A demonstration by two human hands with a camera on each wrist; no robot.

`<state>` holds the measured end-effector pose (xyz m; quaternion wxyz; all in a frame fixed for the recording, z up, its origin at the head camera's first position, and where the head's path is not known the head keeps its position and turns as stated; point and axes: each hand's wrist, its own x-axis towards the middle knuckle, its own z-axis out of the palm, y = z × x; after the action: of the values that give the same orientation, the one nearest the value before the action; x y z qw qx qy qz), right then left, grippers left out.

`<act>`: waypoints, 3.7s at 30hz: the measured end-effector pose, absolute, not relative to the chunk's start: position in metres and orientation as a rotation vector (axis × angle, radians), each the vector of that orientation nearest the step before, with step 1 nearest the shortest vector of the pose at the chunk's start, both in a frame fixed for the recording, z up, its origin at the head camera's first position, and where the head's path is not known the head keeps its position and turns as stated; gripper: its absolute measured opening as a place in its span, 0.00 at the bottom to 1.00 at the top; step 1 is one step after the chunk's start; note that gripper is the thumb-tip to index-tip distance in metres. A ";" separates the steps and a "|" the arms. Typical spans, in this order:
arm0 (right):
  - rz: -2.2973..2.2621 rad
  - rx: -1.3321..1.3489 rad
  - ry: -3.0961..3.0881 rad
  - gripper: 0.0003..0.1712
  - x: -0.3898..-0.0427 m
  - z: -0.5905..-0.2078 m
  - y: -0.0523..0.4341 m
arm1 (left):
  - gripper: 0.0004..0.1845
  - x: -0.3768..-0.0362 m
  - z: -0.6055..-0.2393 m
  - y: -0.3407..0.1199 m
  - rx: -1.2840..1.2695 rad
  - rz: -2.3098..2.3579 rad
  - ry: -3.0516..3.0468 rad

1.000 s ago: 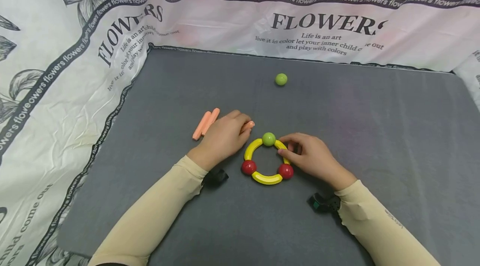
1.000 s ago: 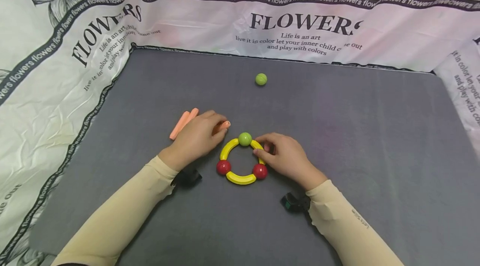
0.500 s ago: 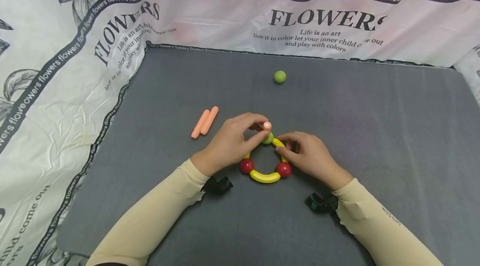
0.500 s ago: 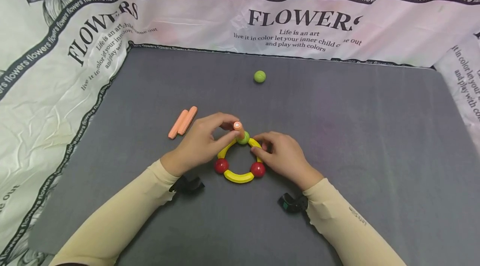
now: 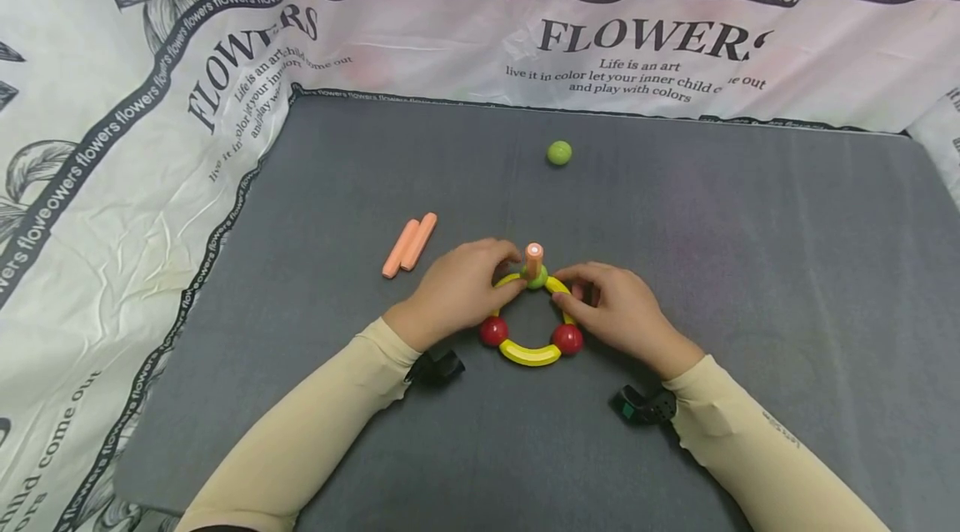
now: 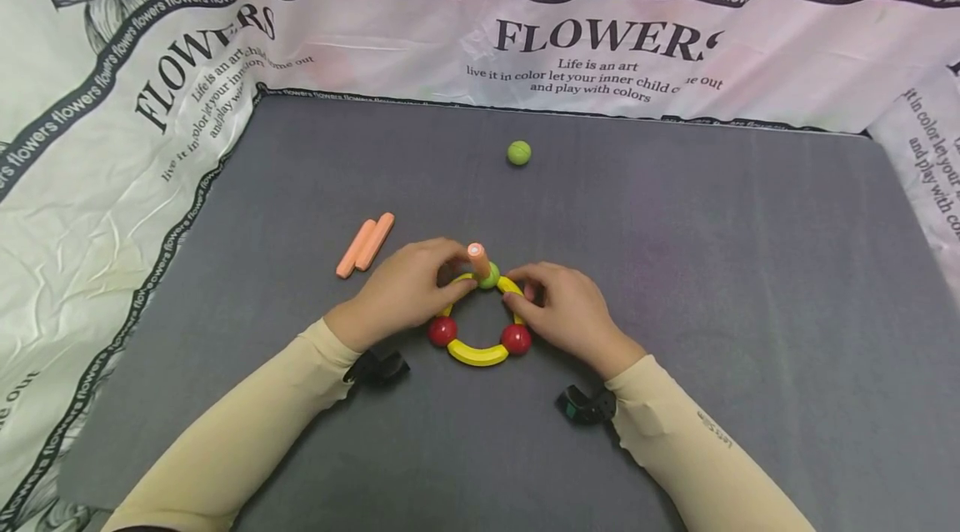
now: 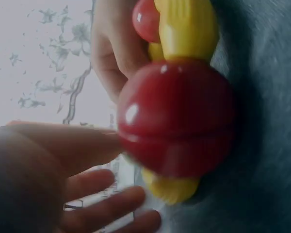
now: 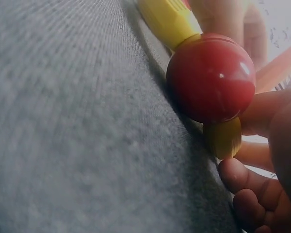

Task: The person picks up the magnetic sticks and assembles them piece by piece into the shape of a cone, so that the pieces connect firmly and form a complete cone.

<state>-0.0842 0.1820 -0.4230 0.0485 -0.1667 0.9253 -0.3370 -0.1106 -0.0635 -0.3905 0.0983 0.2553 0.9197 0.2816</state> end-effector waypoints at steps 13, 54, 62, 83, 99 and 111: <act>-1.080 -0.568 2.801 0.15 -0.083 -0.425 0.184 | 0.07 -0.113 -0.396 -0.068 0.813 0.744 2.652; -1.256 -0.796 2.769 0.18 -0.087 -0.432 0.186 | 0.14 -0.136 -0.385 -0.102 0.777 0.527 2.854; -1.292 -0.779 2.818 0.17 -0.087 -0.436 0.188 | 0.05 -0.130 -0.365 -0.104 0.871 1.171 2.633; -1.281 -0.725 2.839 0.14 -0.091 -0.433 0.190 | 0.14 -0.133 -0.376 -0.102 0.838 0.875 2.406; -1.209 -0.876 2.754 0.14 -0.087 -0.436 0.186 | 0.18 -0.135 -0.400 -0.089 0.599 0.951 2.562; -1.076 -1.131 2.712 0.26 -0.088 -0.436 0.191 | 0.19 -0.141 -0.396 -0.097 0.602 0.956 2.680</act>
<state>-0.0879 0.1912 -0.4363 0.0059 -0.3615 0.8666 -0.3438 -0.1405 -0.0974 -0.3964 0.1163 0.2056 0.9152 0.3264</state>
